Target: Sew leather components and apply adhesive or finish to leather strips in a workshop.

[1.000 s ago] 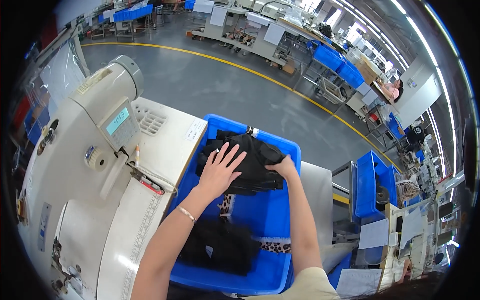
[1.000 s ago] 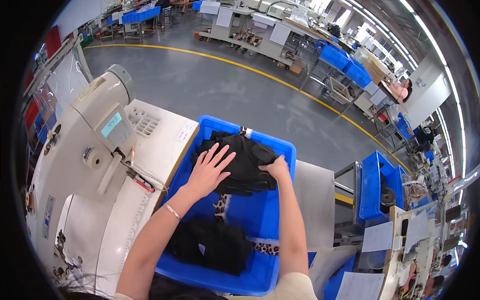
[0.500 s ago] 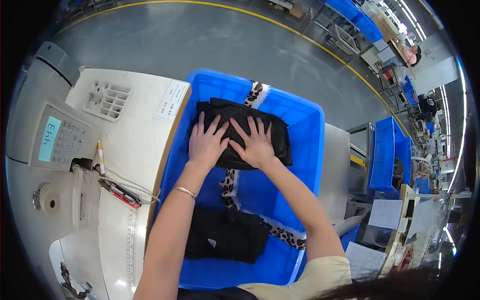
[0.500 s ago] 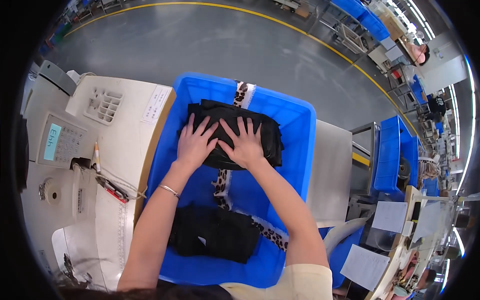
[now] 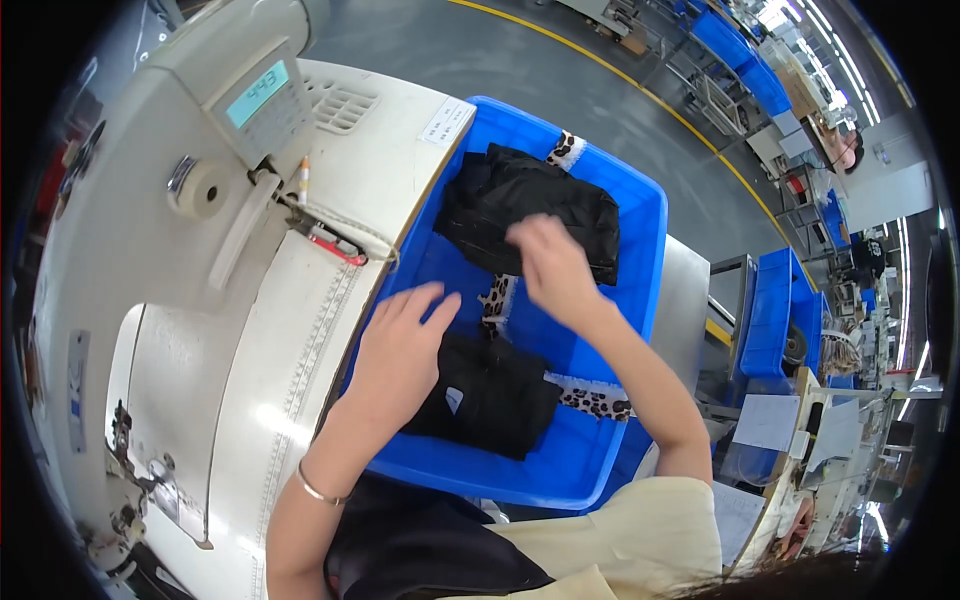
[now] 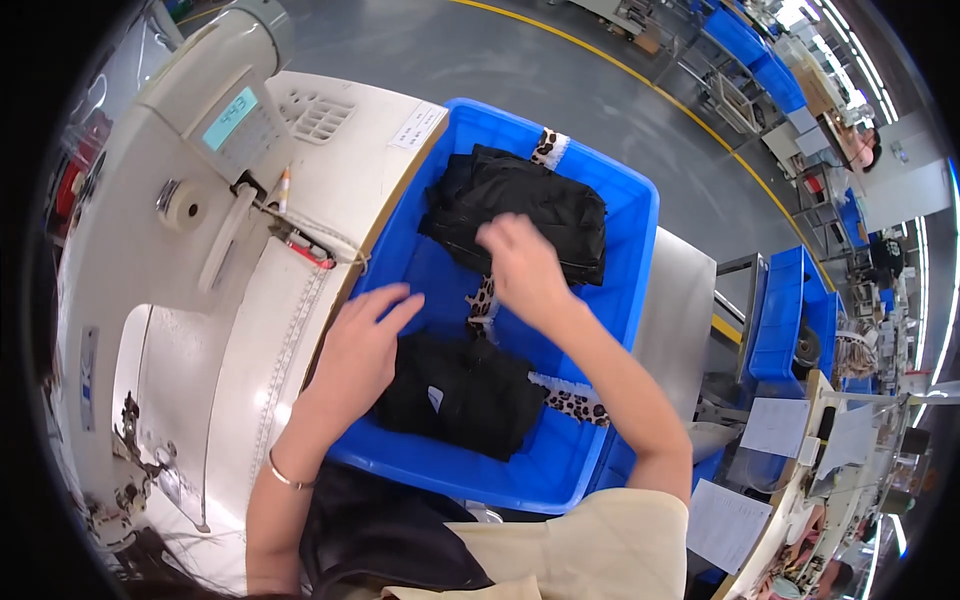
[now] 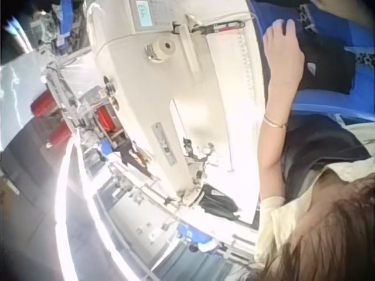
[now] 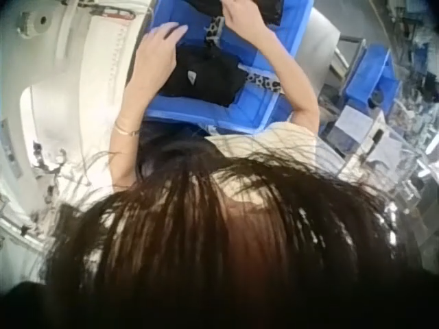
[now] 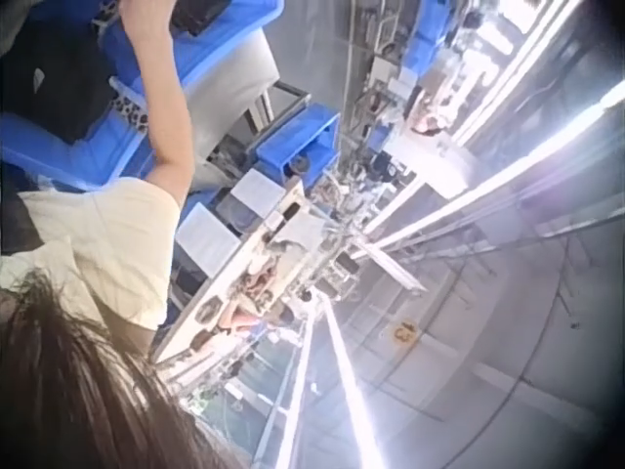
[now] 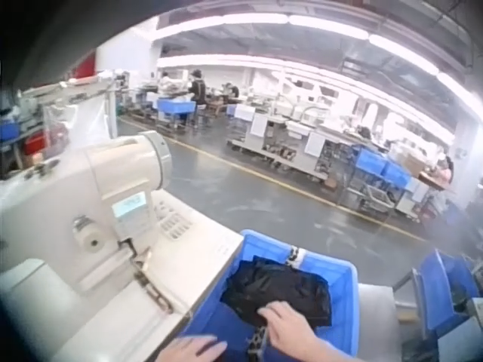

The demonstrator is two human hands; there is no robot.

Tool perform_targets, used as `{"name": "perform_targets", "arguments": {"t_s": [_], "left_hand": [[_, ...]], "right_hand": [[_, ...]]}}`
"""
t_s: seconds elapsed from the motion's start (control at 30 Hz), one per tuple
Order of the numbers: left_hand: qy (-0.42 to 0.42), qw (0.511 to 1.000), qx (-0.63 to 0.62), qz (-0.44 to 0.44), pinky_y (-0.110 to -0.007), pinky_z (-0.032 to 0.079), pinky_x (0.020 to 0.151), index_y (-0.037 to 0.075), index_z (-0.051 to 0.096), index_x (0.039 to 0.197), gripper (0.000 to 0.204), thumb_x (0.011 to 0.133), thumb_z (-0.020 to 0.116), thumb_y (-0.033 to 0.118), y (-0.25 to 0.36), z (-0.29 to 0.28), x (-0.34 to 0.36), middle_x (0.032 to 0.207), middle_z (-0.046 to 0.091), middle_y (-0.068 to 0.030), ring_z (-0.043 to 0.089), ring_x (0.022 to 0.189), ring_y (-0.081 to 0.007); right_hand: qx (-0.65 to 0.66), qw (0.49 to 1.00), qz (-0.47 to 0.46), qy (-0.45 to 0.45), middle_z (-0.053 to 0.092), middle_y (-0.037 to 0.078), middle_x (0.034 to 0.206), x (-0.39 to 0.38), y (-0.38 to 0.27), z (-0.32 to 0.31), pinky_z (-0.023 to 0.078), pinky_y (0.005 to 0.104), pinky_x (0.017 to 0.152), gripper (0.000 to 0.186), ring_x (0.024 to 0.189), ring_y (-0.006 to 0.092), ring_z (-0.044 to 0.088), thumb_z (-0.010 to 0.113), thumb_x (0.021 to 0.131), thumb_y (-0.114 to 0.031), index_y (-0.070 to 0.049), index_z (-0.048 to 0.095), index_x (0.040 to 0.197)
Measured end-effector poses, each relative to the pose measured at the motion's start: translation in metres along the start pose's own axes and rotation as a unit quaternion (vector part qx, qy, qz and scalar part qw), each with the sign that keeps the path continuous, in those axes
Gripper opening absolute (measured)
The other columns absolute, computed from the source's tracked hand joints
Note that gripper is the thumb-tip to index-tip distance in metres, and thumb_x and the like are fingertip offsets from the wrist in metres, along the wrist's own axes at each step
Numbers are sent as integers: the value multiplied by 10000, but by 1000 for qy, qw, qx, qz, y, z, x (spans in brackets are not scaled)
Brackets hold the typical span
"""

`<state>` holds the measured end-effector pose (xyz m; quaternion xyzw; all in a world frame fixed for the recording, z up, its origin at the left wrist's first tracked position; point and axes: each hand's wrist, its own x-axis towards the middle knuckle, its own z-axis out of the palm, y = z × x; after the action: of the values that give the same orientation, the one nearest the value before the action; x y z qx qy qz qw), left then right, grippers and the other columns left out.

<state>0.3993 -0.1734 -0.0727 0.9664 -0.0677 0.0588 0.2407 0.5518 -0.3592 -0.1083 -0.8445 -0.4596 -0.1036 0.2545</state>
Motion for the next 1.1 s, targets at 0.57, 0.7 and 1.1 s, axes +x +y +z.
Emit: {"name": "perform_targets", "arguments": {"t_s": [0.57, 0.7, 1.1], "left_hand": [[-307, 950, 38, -52, -424, 370, 925, 19, 690, 776, 358, 810, 618, 368, -26, 84, -71, 961, 596, -119, 509, 1018, -317], [-69, 990, 118, -26, -391, 379, 900, 26, 674, 805, 291, 732, 696, 307, -1, 54, -94, 956, 595, -77, 506, 1002, -273], [33, 993, 69, 86, -361, 337, 785, 137, 574, 910, 402, 572, 720, 300, 21, 70, -178, 903, 573, 23, 548, 817, -129]], "right_hand": [[240, 911, 63, -329, 471, 216, 1139, -68, -22, 47, 403, 395, 927, 659, 1104, 366, 456, 718, 704, -154, 9, 410, 1263], [146, 866, 81, -470, 373, 276, 1277, -67, -34, 108, 332, 436, 1007, 1115, 1197, 432, 360, 837, 532, -410, 64, 235, 1341], [303, 663, 246, -639, 617, 179, 1067, -26, -61, 108, 446, 306, 877, 676, 1008, 245, 582, 801, 567, -281, 30, 564, 1119]]}}
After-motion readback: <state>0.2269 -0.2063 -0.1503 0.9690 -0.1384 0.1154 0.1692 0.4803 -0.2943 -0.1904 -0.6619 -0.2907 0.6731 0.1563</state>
